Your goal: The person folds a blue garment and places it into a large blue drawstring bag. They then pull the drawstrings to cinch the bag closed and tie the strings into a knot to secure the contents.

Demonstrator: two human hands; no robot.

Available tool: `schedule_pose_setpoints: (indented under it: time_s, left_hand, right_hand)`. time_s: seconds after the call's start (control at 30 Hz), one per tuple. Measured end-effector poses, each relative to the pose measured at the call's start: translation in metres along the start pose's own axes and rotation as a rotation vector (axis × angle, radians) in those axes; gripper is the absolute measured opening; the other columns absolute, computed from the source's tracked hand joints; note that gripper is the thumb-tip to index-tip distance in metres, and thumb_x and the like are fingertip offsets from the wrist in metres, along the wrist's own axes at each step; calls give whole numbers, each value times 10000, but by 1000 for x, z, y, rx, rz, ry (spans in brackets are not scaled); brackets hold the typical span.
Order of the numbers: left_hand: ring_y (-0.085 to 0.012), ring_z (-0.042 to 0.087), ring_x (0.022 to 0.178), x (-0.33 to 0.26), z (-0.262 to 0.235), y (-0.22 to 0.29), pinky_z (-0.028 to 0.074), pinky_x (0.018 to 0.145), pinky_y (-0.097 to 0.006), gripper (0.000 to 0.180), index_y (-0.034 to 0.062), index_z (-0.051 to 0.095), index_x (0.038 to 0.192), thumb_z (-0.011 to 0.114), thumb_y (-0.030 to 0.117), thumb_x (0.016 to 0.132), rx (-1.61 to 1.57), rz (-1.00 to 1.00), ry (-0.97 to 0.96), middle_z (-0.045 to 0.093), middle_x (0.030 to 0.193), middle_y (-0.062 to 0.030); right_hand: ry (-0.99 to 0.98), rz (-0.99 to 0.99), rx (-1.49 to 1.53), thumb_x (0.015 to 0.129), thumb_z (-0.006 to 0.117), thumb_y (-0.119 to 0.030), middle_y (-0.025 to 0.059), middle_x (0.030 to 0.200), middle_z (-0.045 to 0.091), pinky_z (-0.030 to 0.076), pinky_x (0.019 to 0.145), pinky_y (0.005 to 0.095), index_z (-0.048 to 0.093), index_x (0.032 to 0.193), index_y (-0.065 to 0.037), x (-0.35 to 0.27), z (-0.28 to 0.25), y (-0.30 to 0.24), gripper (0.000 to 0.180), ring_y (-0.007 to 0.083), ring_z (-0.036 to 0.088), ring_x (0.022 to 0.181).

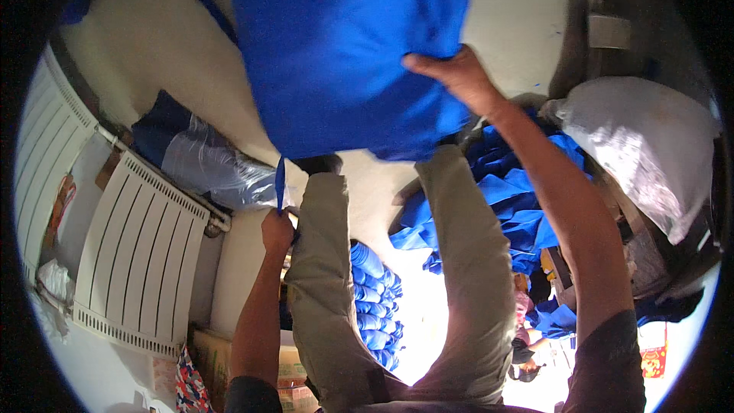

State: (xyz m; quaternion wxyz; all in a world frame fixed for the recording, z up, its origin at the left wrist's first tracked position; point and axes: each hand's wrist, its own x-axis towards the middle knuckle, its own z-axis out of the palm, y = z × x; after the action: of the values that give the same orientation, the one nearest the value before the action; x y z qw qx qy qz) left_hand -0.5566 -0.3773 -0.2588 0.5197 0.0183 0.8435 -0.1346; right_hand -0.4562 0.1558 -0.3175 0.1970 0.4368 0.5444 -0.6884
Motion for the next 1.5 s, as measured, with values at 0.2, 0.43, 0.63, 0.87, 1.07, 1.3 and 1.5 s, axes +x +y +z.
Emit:
schedule_pose_setpoints:
  time_s: [0.2, 0.43, 0.63, 0.87, 1.07, 1.3, 1.5]
  left_hand:
    - [-420, 688, 818, -13, 30, 13, 547, 708, -521, 306, 13, 687, 910, 585, 294, 976, 181, 130, 110, 708, 884, -221]
    - [-407, 684, 815, -39, 54, 217, 526, 735, -504, 475, 21, 719, 1024, 499, 442, 1042, -143, 383, -180, 709, 883, -232]
    - [-268, 667, 705, -153, 7, 417, 500, 691, -446, 454, 98, 756, 1059, 539, 497, 1048, -863, 864, -418, 725, 820, -152]
    - [-360, 677, 817, -100, 66, 413, 520, 770, -470, 369, 6, 706, 1018, 573, 351, 1020, -675, 1387, -378, 720, 896, -211]
    - [-411, 702, 916, -60, -106, 390, 540, 853, -479, 336, -36, 701, 998, 561, 269, 995, -10, 1380, -682, 723, 971, -273]
    - [-167, 668, 627, -5, -261, 403, 543, 618, -323, 316, 31, 750, 943, 575, 290, 989, -298, 1254, -582, 715, 739, -86]
    - [-171, 682, 707, 94, -347, 349, 569, 603, -313, 295, 50, 698, 1103, 492, 254, 1054, -841, 1391, 332, 701, 851, -84]
  right_hand:
    - [-9, -285, -187, 849, 803, -405, 106, 499, 584, 478, 446, 350, 649, 585, 9, -56, 104, -184, 515, 190, 566, 433]
    - [-13, -382, 99, 859, 745, -327, 186, 528, 591, 516, 488, 400, 601, 564, 41, -96, 142, -244, 493, 255, 580, 445]
    - [-80, -78, 16, 838, 757, -469, 332, 763, 667, 569, 735, 528, 681, 804, 99, -85, 129, -107, 575, 456, 711, 782]
    - [-105, 119, -654, 834, 739, -608, 294, 1009, 723, 561, 880, 534, 748, 1086, -16, -7, 57, 23, 643, 478, 697, 982]
    - [-296, 36, -796, 959, 588, -628, 273, 1067, 719, 546, 885, 495, 663, 1213, -9, -32, 4, -34, 673, 429, 709, 980]
    - [-38, -525, -425, 1073, 502, -344, 150, 1042, 709, 494, 937, 389, 672, 1125, 11, -44, -33, -61, 397, 257, 676, 971]
    - [368, -525, 277, 1094, 509, -302, 39, 704, 552, 515, 718, 342, 558, 841, -69, -3, -23, -14, 347, 149, 563, 657]
